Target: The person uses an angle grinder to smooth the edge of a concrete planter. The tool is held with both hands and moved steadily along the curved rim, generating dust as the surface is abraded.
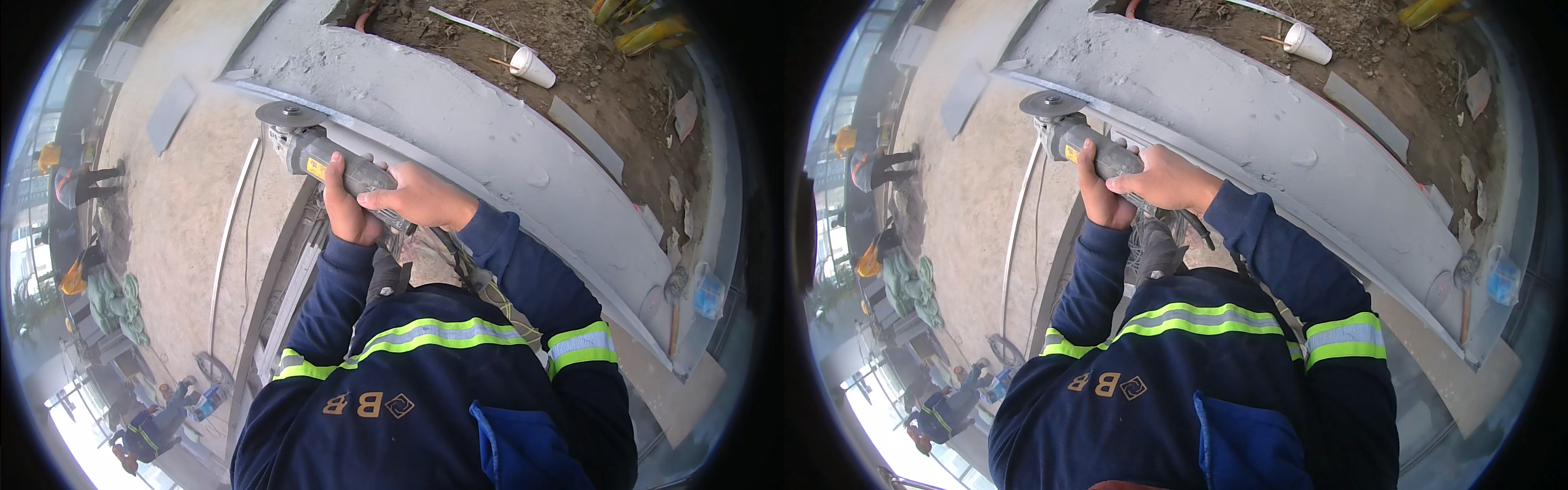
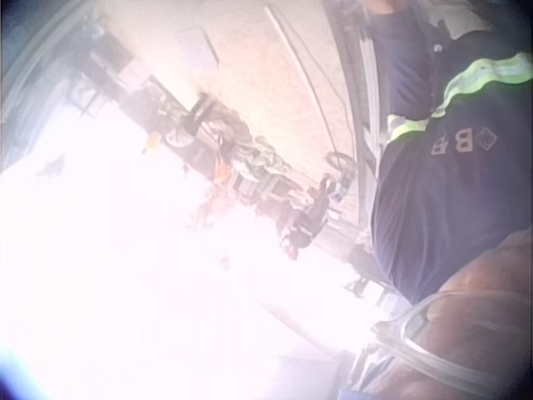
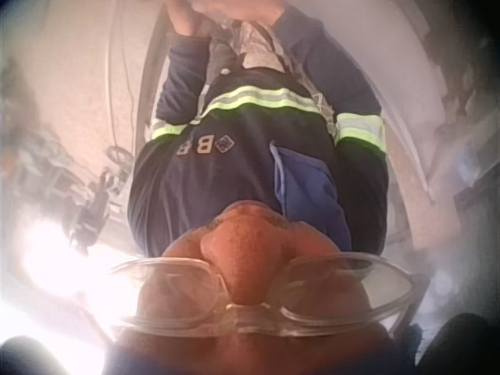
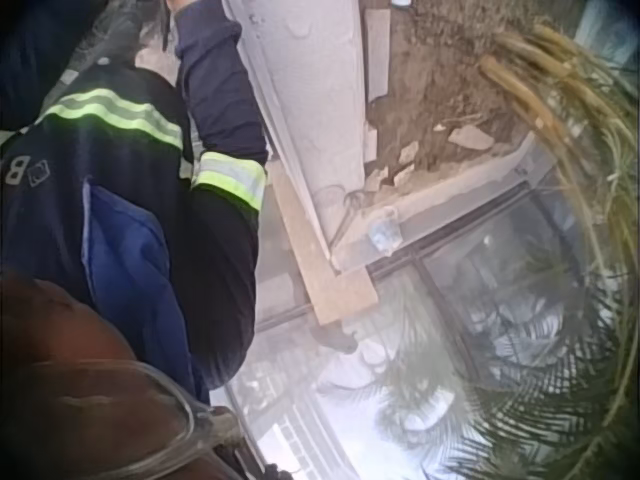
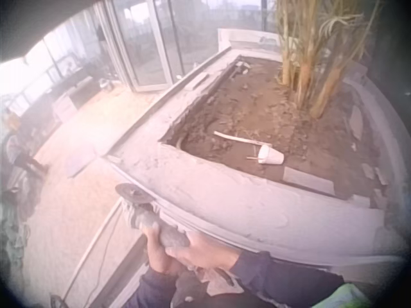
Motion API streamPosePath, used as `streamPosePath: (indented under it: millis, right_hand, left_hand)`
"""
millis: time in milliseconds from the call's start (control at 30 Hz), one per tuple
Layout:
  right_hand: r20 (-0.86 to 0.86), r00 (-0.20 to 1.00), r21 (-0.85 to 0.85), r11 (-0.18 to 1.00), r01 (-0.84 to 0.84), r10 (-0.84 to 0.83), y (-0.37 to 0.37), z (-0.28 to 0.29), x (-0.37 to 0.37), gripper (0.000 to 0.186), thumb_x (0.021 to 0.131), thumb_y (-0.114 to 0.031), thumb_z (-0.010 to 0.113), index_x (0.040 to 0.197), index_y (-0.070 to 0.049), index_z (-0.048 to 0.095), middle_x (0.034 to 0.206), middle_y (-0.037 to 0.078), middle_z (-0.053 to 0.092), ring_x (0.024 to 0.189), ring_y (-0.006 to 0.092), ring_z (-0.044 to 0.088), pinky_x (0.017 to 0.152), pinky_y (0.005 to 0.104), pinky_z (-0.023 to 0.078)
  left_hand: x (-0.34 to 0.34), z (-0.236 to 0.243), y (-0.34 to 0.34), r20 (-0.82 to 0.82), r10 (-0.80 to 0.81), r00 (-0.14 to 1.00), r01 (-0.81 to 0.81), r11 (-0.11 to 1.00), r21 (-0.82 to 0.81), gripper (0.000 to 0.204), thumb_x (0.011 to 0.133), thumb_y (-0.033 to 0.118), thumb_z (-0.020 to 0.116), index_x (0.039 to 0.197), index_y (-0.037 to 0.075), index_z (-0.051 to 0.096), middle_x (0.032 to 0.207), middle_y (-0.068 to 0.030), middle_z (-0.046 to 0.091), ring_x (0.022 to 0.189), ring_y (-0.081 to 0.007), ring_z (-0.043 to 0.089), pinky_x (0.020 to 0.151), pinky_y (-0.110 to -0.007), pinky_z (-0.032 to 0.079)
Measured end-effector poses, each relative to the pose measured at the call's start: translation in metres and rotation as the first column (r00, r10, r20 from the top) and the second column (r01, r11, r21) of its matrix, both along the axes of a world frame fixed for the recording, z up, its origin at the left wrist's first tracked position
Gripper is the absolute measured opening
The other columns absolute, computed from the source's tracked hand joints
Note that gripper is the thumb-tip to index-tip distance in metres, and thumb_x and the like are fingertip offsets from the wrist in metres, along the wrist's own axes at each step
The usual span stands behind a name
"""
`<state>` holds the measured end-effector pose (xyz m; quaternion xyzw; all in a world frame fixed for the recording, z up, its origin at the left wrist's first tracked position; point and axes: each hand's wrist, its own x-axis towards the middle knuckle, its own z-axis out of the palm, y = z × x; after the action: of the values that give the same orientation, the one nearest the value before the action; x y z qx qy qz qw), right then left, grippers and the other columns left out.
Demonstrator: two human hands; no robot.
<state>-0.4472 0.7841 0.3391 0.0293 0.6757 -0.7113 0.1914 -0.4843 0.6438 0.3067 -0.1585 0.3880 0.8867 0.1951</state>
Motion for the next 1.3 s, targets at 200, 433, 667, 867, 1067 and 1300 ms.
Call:
streamPosePath:
  millis: [200, 433, 667, 867, 1067, 1300]
  right_hand:
    - [-0.04, 0.998, 0.031, 0.998, 0.052, -0.051, -0.006, -0.007, -0.012, 0.054, 0.086, -0.027, 0.076, 0.12, 0.013, 0.063, 0.105, 0.022, 0.072, 0.097, 0.0236, 0.07, 0.087, 0.0339, 0.053]
    - [-0.024, 1.0, 0.02, 1.0, -0.004, 0.004, 0.006, 0.011, 0.031, 0.056, 0.089, -0.022, 0.074, 0.131, 0.01, 0.057, 0.121, 0.018, 0.067, 0.111, 0.0213, 0.062, 0.099, 0.0355, 0.048]
    - [-0.032, 0.999, -0.016, 1.0, -0.006, 0.006, 0.009, 0.004, 0.032, 0.055, 0.089, -0.022, 0.074, 0.13, 0.01, 0.057, 0.127, 0.018, 0.064, 0.114, 0.0197, 0.06, 0.1, 0.0339, 0.047]
    - [0.033, 0.999, -0.03, 1.0, -0.007, 0.007, 0.001, 0.008, -0.001, 0.057, 0.091, -0.025, 0.074, 0.13, 0.012, 0.058, 0.122, 0.018, 0.067, 0.112, 0.0207, 0.062, 0.099, 0.034, 0.048]
    - [0.029, 1.0, 0.054, 0.999, -0.002, 0.0, -0.006, 0.011, -0.012, 0.055, 0.09, -0.026, 0.075, 0.128, 0.011, 0.059, 0.118, 0.019, 0.069, 0.108, 0.0205, 0.064, 0.096, 0.0338, 0.049]
    - [0.003, 1.0, 0.072, 0.997, 0.01, -0.01, 0.007, 0.015, 0.041, 0.048, 0.089, -0.022, 0.073, 0.124, 0.009, 0.062, 0.116, 0.017, 0.069, 0.105, 0.0197, 0.065, 0.095, 0.0344, 0.049]
  left_hand:
    - [-0.019, -0.014, -0.008, 0.002, -0.049, 0.999, 0.049, 0.998, 0.04, 0.049, 0.095, 0.046, 0.064, 0.111, 0.001, 0.056, 0.097, -0.0118, 0.066, 0.09, -0.0262, 0.067, 0.085, -0.041, 0.056]
    - [0.029, 0.008, 0.003, -0.007, -0.038, 0.999, 0.038, 0.999, -0.001, 0.046, 0.096, 0.044, 0.064, 0.117, 0.005, 0.053, 0.1, -0.0114, 0.066, 0.091, -0.027, 0.067, 0.082, -0.042, 0.057]
    - [0.033, 0.008, 0.007, -0.018, -0.023, 1.0, 0.022, 0.999, -0.024, 0.047, 0.096, 0.045, 0.063, 0.117, 0.004, 0.053, 0.1, -0.0116, 0.066, 0.091, -0.027, 0.067, 0.082, -0.042, 0.057]
    - [-0.002, -0.002, -0.001, -0.022, -0.004, 1.0, 0.003, 1.0, -0.015, 0.043, 0.099, 0.04, 0.06, 0.113, 0.0, 0.058, 0.097, -0.0126, 0.066, 0.089, -0.0266, 0.068, 0.082, -0.041, 0.057]
    - [-0.016, -0.009, -0.009, 0.013, -0.037, 0.999, 0.035, 0.996, 0.085, 0.042, 0.099, 0.039, 0.06, 0.115, 0.001, 0.057, 0.099, -0.0128, 0.066, 0.088, -0.0261, 0.068, 0.082, -0.041, 0.057]
    - [0.039, 0.01, 0.005, 0.031, -0.023, 0.999, 0.023, 1.0, 0.011, 0.047, 0.097, 0.043, 0.063, 0.115, 0.001, 0.054, 0.099, -0.0116, 0.065, 0.091, -0.0264, 0.067, 0.082, -0.041, 0.057]
